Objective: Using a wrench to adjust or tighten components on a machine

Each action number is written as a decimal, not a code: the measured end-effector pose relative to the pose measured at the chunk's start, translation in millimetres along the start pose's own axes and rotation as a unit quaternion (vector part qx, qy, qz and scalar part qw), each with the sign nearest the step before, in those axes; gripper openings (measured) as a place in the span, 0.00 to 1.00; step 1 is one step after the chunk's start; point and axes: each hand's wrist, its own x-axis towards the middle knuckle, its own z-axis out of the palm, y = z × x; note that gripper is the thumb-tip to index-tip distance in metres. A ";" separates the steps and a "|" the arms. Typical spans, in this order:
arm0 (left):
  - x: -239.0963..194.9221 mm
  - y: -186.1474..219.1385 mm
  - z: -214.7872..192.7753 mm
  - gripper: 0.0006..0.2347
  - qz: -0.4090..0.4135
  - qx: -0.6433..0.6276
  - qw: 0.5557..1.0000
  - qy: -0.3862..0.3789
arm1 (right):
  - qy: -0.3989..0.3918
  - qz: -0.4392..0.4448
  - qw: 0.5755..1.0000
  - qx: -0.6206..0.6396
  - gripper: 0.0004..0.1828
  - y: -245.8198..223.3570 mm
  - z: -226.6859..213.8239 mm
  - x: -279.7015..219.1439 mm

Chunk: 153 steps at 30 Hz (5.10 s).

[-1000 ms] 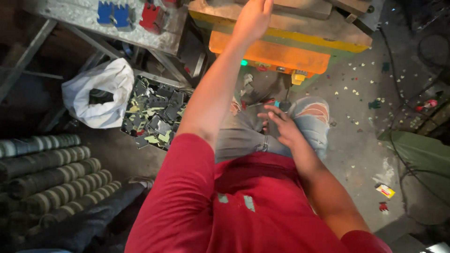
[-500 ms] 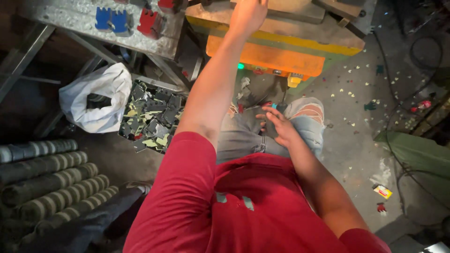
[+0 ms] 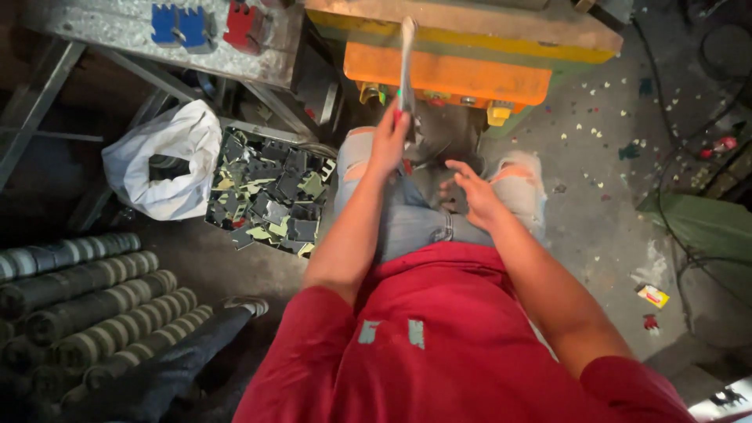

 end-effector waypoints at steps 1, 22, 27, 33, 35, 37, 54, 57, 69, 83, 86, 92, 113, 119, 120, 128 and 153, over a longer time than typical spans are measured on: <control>-12.7 11.1 -5.0 0.20 -0.002 0.000 1.000 -0.016 | -0.012 0.018 1.000 0.000 0.18 3.2 -6.1 8.8; 120.6 152.9 -2.6 0.13 0.322 0.357 0.873 0.084 | -0.252 -0.043 0.920 0.298 0.29 -25.8 -16.8 -14.0; 155.3 194.7 -26.3 0.06 0.372 0.327 0.867 0.049 | -0.187 -0.059 0.948 0.252 0.25 -19.3 -23.8 -5.2; 163.4 179.4 -27.8 0.09 0.381 0.357 0.851 0.061 | -0.138 -0.053 0.955 0.259 0.23 -17.0 -27.3 -1.6; 160.0 175.4 -30.1 0.08 0.410 0.340 0.841 0.096 | -0.131 -0.049 0.956 0.259 0.23 -16.0 -27.1 -1.7; 157.1 174.2 -34.2 0.08 0.393 0.341 0.848 0.096 | -0.176 -0.048 0.945 0.271 0.20 -17.9 -23.6 -2.0; 185.1 132.9 -31.3 0.19 0.087 0.313 0.945 -0.027 | -0.151 -0.028 0.941 0.303 0.24 -9.5 -37.4 0.1; 162.7 81.2 -31.5 0.15 0.123 0.196 0.972 -0.046 | -0.157 -0.009 0.941 0.299 0.23 -12.4 -40.0 0.8; -201.7 -91.3 -243.6 0.21 -0.056 0.332 0.886 0.319 | -0.178 0.003 0.932 0.314 0.28 -32.1 -31.7 10.5; -293.9 -64.2 -230.8 0.20 -0.227 0.023 0.898 0.376 | -0.255 -0.041 0.930 0.261 0.25 -53.2 -8.9 7.9; -279.9 -29.3 -221.7 0.25 -0.320 0.170 0.865 0.347 | -0.270 -0.054 0.921 0.277 0.27 -57.0 -6.1 1.5; -238.2 30.1 -180.5 0.28 -0.234 0.143 0.903 0.330 | -0.228 -0.079 0.927 0.287 0.26 -62.7 10.3 8.6; 103.0 149.0 21.1 0.11 0.109 0.154 0.982 -0.008 | -0.095 0.024 0.974 0.203 0.24 -10.8 20.0 -12.6; 168.6 142.5 33.4 0.16 0.087 0.294 0.952 0.002 | -0.105 -0.028 0.977 0.183 0.19 -14.8 6.5 -12.8; 169.9 145.5 33.5 0.16 0.079 0.308 0.948 0.002 | -0.100 -0.025 0.981 0.162 0.19 -15.7 6.2 -10.8; 170.4 160.0 45.8 0.20 0.021 0.295 0.955 0.009 | -0.096 -0.001 0.990 0.099 0.16 -14.7 15.1 -9.8; -18.4 14.1 4.0 0.19 -0.030 0.078 0.994 -0.071 | -0.232 -0.161 0.922 0.264 0.30 -77.3 0.4 -35.2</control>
